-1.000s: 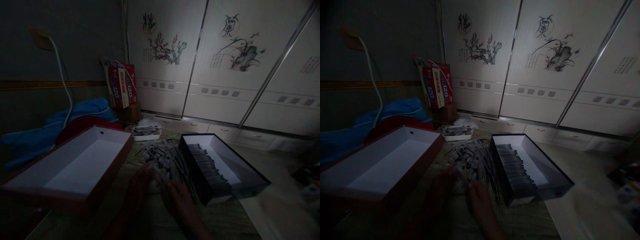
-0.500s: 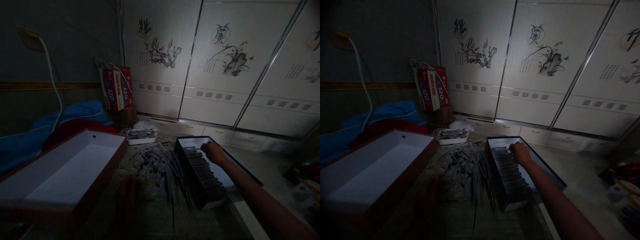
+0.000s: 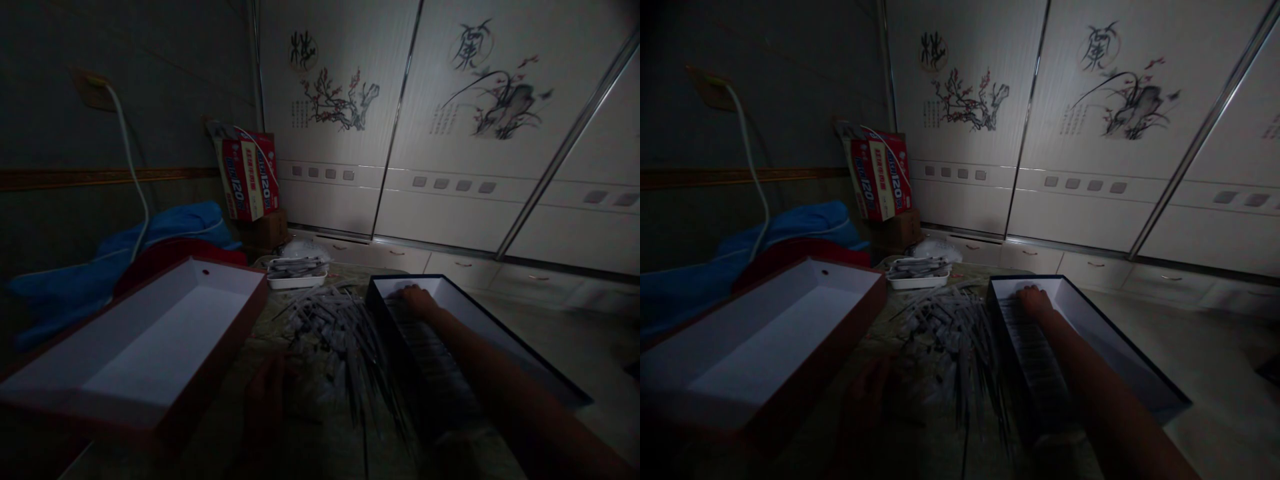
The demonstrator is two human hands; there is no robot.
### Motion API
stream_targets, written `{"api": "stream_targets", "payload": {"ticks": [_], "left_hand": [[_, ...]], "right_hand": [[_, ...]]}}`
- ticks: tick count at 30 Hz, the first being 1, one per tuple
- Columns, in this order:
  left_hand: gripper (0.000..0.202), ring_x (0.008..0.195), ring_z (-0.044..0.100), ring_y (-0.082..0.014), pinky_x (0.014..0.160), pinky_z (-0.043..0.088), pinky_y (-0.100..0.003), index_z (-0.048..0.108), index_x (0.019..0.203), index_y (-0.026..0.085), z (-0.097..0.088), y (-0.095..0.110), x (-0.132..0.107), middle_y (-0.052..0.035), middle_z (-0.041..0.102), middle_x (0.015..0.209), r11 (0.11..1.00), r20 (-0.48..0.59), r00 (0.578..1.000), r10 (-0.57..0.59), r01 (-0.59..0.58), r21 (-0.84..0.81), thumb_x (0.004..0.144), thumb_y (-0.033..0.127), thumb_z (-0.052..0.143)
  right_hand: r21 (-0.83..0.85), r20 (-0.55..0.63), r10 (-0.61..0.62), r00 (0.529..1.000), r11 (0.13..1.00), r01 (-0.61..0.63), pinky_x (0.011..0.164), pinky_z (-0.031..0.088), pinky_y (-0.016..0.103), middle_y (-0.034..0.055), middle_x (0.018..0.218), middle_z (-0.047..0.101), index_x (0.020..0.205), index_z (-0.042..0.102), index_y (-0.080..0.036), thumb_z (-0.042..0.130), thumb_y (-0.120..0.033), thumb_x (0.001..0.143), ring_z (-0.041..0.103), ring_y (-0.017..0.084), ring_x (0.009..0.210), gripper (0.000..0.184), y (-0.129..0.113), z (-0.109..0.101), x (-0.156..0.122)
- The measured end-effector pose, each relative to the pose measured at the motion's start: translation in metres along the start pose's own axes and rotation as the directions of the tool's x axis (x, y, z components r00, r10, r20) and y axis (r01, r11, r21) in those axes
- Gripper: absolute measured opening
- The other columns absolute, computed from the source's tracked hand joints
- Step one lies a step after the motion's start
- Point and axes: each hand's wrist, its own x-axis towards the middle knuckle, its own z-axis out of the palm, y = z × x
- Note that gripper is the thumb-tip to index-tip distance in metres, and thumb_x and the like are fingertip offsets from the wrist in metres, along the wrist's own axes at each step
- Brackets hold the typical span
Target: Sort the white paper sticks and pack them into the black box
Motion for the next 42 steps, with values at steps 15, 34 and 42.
{"api": "stream_targets", "payload": {"ticks": [15,34,42], "left_hand": [[0.029,0.055,0.054,-0.0148,0.053,0.044,-0.023,0.067,0.080,0.016,0.006,0.000,-0.016,0.0009,0.060,0.058,0.990,0.089,0.988,0.126,-0.131,0.048,0.073,0.040,0.054],[0.024,0.077,0.062,-0.0176,0.070,0.043,-0.025,0.065,0.084,0.019,0.013,-0.019,-0.025,-0.0059,0.069,0.081,0.818,0.566,0.758,0.323,-0.525,0.235,0.084,0.033,0.044],[0.019,0.080,0.064,-0.0184,0.073,0.047,-0.027,0.065,0.087,0.019,0.017,-0.026,-0.026,-0.0057,0.070,0.085,0.902,0.558,0.785,0.268,-0.408,0.141,0.081,0.030,0.050]], "right_hand": [[0.439,-0.513,0.176,0.841,0.895,0.081,0.071,0.045,0.026,0.0075,0.094,0.068,0.107,0.057,-0.017,0.039,-0.029,0.088,0.065,0.019,0.081,0.029,-0.048,-0.074,-0.110],[0.368,0.023,0.243,0.970,0.900,-0.234,0.056,0.040,0.027,0.0129,0.086,0.067,0.092,0.058,-0.016,0.040,-0.017,0.084,0.066,0.022,0.075,0.020,-0.167,0.007,-0.181],[0.678,-0.247,0.279,0.928,0.734,-0.040,0.057,0.041,0.024,0.0052,0.074,0.063,0.081,0.054,-0.018,0.046,-0.031,0.082,0.060,0.017,0.066,0.015,-0.173,0.019,-0.190]]}}
